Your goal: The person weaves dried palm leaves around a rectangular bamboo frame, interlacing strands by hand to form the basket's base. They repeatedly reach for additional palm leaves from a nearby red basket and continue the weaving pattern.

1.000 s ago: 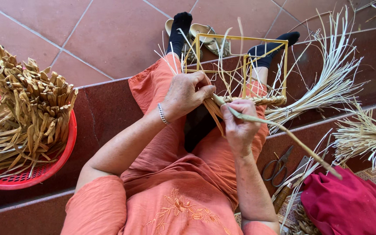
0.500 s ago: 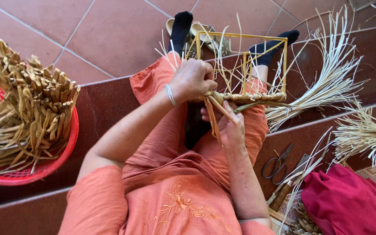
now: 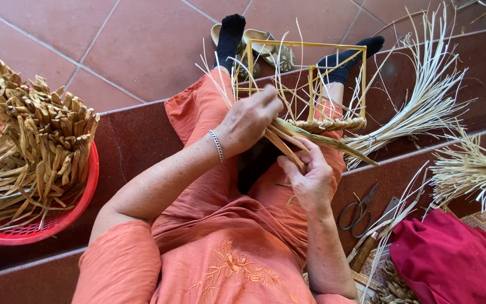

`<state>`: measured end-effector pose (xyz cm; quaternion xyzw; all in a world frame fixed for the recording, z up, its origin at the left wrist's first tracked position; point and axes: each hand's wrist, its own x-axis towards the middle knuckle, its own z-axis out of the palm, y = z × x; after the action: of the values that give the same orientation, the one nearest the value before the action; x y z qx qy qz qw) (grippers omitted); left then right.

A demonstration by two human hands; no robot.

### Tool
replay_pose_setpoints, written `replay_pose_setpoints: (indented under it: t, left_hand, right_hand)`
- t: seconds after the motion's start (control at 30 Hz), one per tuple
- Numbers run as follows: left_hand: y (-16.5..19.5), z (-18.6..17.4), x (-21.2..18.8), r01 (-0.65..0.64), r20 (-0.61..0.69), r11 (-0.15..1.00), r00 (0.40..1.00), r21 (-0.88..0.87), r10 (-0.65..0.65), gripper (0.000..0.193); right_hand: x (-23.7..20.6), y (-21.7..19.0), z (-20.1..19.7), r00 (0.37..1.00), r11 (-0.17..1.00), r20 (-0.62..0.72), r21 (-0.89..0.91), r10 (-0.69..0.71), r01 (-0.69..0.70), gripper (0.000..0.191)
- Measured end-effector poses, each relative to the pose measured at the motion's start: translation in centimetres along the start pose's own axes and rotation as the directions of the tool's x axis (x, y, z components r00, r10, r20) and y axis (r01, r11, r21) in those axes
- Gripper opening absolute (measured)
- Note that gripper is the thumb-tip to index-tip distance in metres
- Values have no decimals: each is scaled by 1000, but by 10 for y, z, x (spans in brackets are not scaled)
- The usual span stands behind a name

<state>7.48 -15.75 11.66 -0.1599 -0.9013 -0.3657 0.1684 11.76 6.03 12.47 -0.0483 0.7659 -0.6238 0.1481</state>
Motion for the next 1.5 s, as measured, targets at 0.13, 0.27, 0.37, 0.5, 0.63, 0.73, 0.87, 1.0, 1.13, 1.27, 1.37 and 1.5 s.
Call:
replay_pose_setpoints:
  t: [0.13, 0.27, 0.37, 0.5, 0.63, 0.73, 0.87, 1.0, 1.13, 1.27, 1.37, 1.5]
  left_hand:
    - [9, -5, -2, -165, 3, 986, 986, -28, 165, 40]
    - [24, -10, -14, -138, 126, 987, 984, 83, 127, 39]
    - [30, -3, -17, -118, 160, 985, 982, 126, 98, 32]
    - [18, 4, -10, -36, 44, 999, 998, 11, 36, 18]
    - [6, -4, -8, 111, 38, 958, 994, -265, -104, 42]
    - [9, -6, -5, 203, -30, 919, 974, -339, -227, 24]
    - [11, -9, -2, 273, -8, 891, 955, -362, -296, 25]
    - [13, -11, -1, 317, 19, 876, 943, -364, -333, 25]
    - [11, -16, 0, 363, 105, 851, 931, -380, -350, 25]
    - [4, -19, 3, 306, 61, 820, 946, -484, -317, 23]
    - [5, -9, 6, 376, 70, 697, 902, -611, -426, 31]
    - [8, 8, 3, 298, 1, 811, 939, -503, -345, 21]
  right_hand:
    - [7, -11, -4, 999, 997, -9, 68, -44, 45, 48]
    - [11, -20, -18, 997, 985, -7, 155, -71, 71, 40]
    - [16, -29, -33, 968, 916, 208, 397, -144, 51, 35]
    - [28, -37, -37, 989, 955, 144, 291, 22, -63, 37]
    - [43, -39, -27, 987, 993, 158, -118, 30, -11, 29]
    - [54, -37, -15, 876, 771, 222, -416, -428, 482, 25]
    - [61, -32, -6, 746, 382, 267, -726, -609, 572, 17]
    - [74, -32, 0, 838, 412, 188, -803, -513, 432, 18]
    - [85, -33, 2, 869, 561, 136, -714, -475, 418, 15]
    - [80, -30, -4, 969, 919, 113, -308, -220, 245, 10]
    - [71, -25, -13, 930, 947, 227, -76, -289, 312, 16]
    - [71, -24, -25, 835, 874, 362, -98, -414, 475, 28]
